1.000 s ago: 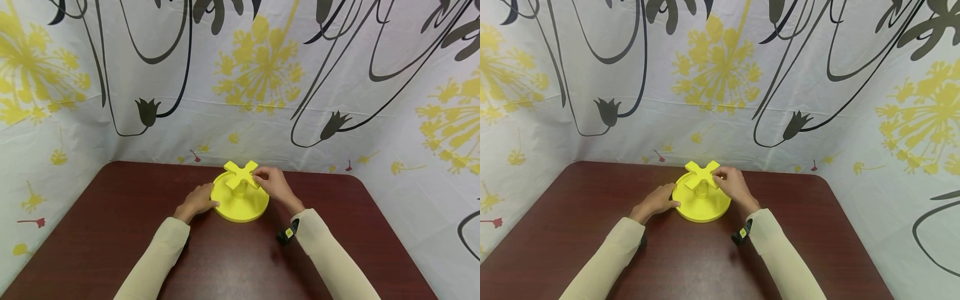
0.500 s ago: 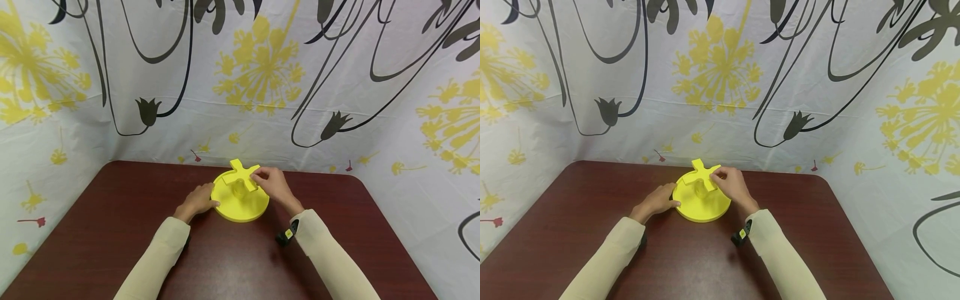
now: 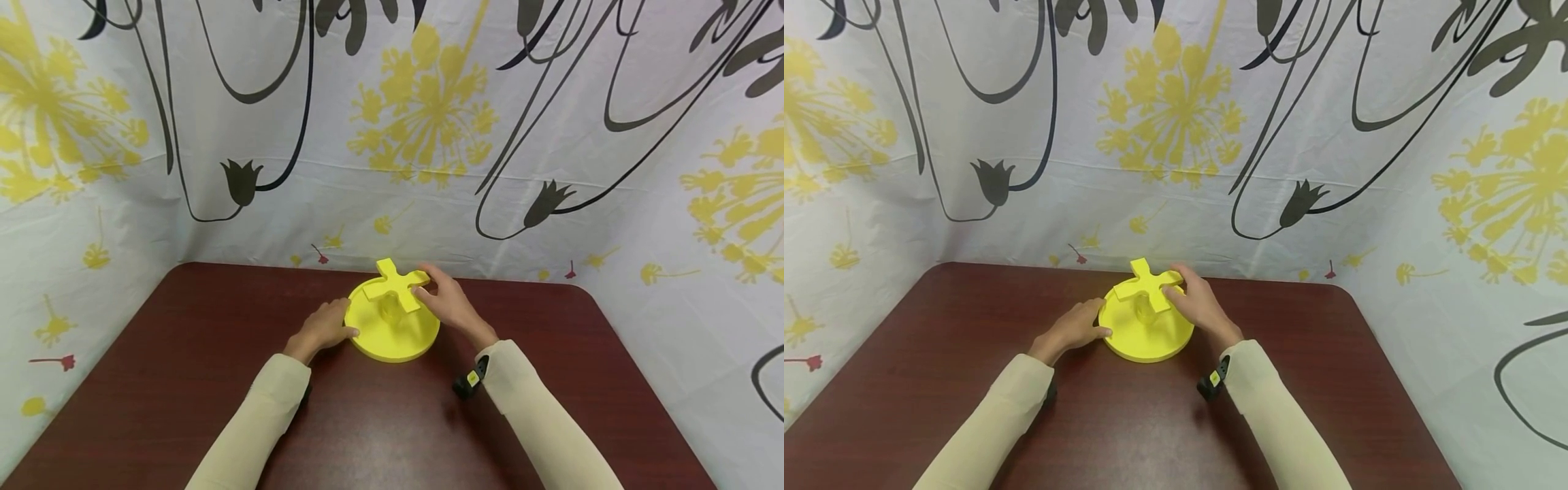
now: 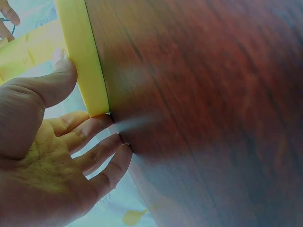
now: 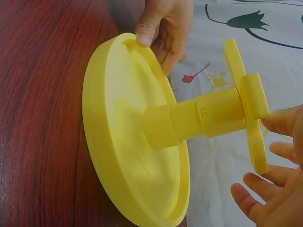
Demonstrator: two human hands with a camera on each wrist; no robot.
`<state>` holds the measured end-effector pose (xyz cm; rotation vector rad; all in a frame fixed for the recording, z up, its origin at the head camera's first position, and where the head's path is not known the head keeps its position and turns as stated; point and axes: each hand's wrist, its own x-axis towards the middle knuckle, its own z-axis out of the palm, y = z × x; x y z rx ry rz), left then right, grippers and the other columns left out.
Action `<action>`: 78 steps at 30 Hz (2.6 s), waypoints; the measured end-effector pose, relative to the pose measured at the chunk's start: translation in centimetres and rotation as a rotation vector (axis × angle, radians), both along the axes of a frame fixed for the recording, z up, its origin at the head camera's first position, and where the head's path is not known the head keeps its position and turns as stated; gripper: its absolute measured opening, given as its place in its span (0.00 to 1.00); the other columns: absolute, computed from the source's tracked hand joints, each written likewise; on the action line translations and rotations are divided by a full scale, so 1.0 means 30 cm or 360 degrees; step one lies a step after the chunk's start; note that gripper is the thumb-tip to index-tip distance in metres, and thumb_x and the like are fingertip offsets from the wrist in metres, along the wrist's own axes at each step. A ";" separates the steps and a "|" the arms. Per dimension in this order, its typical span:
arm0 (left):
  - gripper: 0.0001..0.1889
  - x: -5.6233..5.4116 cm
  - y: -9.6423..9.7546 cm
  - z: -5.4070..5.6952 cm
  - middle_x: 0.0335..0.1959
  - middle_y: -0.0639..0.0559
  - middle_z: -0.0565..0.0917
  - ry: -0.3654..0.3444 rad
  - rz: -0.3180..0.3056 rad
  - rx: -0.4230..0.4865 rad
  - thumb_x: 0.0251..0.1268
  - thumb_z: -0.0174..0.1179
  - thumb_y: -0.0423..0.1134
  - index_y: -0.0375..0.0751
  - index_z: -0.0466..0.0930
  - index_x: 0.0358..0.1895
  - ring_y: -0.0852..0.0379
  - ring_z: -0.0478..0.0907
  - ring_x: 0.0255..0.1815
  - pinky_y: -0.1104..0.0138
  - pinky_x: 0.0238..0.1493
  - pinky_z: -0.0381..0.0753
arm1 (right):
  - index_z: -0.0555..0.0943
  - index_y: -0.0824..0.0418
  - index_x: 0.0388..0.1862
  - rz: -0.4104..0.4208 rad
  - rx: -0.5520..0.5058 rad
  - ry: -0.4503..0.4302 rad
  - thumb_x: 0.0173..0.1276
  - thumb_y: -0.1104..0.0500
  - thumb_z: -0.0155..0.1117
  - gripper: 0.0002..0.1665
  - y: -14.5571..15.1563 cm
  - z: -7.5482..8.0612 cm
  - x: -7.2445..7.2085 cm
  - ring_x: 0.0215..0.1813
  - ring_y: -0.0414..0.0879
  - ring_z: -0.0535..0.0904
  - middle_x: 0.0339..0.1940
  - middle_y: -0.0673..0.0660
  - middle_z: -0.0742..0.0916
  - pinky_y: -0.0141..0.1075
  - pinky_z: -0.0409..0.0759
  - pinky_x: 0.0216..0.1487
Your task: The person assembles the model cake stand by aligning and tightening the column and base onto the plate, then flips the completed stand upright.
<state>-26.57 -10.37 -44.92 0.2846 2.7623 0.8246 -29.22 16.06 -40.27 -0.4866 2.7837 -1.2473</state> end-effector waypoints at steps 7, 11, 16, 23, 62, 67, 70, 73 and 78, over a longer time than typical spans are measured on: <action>0.38 -0.003 0.000 -0.001 0.71 0.39 0.69 0.0008 -0.0001 0.0004 0.68 0.64 0.45 0.36 0.58 0.76 0.38 0.66 0.68 0.46 0.59 0.71 | 0.69 0.59 0.71 -0.0012 0.0036 0.0062 0.73 0.52 0.63 0.31 0.002 -0.015 -0.001 0.60 0.59 0.75 0.69 0.60 0.73 0.50 0.77 0.57; 0.37 -0.004 0.001 -0.001 0.69 0.39 0.70 0.0006 0.0000 0.0000 0.68 0.64 0.45 0.37 0.59 0.75 0.39 0.68 0.66 0.47 0.57 0.71 | 0.73 0.58 0.67 -0.0063 0.0078 0.0102 0.71 0.50 0.65 0.29 -0.006 -0.022 0.001 0.52 0.55 0.75 0.64 0.58 0.77 0.48 0.75 0.51; 0.38 -0.004 0.004 -0.002 0.71 0.39 0.68 -0.0003 -0.0001 -0.0002 0.68 0.64 0.45 0.36 0.58 0.76 0.38 0.66 0.69 0.46 0.61 0.70 | 0.78 0.58 0.61 -0.0064 0.0071 0.0130 0.71 0.51 0.66 0.23 -0.025 -0.026 0.003 0.61 0.54 0.77 0.61 0.57 0.81 0.49 0.76 0.61; 0.38 -0.006 0.004 -0.004 0.71 0.39 0.68 0.0008 -0.0003 -0.0010 0.68 0.64 0.45 0.36 0.58 0.76 0.38 0.66 0.68 0.46 0.61 0.70 | 0.82 0.57 0.53 -0.0054 0.0049 0.0109 0.70 0.52 0.67 0.17 -0.040 -0.014 0.016 0.60 0.54 0.80 0.53 0.56 0.85 0.49 0.76 0.61; 0.39 -0.008 0.000 -0.005 0.72 0.38 0.67 -0.0006 -0.0002 -0.0009 0.68 0.64 0.46 0.36 0.57 0.76 0.38 0.65 0.70 0.46 0.62 0.70 | 0.81 0.60 0.59 -0.0097 0.0087 0.0241 0.73 0.55 0.62 0.19 -0.007 0.000 0.015 0.46 0.51 0.77 0.54 0.59 0.84 0.46 0.76 0.49; 0.38 -0.009 0.001 -0.006 0.71 0.39 0.68 -0.0010 0.0002 -0.0020 0.68 0.64 0.46 0.36 0.57 0.76 0.38 0.66 0.69 0.46 0.62 0.70 | 0.85 0.57 0.51 -0.0090 0.0037 0.0213 0.73 0.54 0.62 0.13 -0.014 0.010 0.020 0.47 0.49 0.81 0.49 0.55 0.87 0.45 0.80 0.49; 0.38 -0.009 0.003 -0.003 0.71 0.39 0.68 -0.0005 -0.0003 -0.0023 0.68 0.64 0.45 0.36 0.58 0.76 0.38 0.66 0.68 0.46 0.61 0.70 | 0.86 0.56 0.48 -0.0068 0.0033 0.0206 0.73 0.54 0.62 0.11 -0.021 0.011 0.024 0.44 0.47 0.82 0.45 0.53 0.88 0.43 0.81 0.45; 0.38 -0.008 0.003 -0.001 0.71 0.38 0.68 -0.0003 -0.0009 -0.0026 0.68 0.64 0.45 0.35 0.57 0.76 0.38 0.66 0.69 0.46 0.61 0.71 | 0.87 0.55 0.46 -0.0049 0.0047 0.0215 0.73 0.55 0.62 0.10 -0.031 0.012 0.029 0.42 0.46 0.83 0.42 0.52 0.89 0.41 0.81 0.43; 0.39 -0.006 0.003 0.000 0.72 0.38 0.67 -0.0003 -0.0013 -0.0032 0.68 0.64 0.45 0.35 0.57 0.76 0.37 0.66 0.69 0.46 0.62 0.70 | 0.88 0.56 0.42 -0.0043 0.0072 0.0237 0.72 0.56 0.63 0.09 -0.043 0.013 0.034 0.42 0.46 0.83 0.40 0.52 0.89 0.41 0.80 0.45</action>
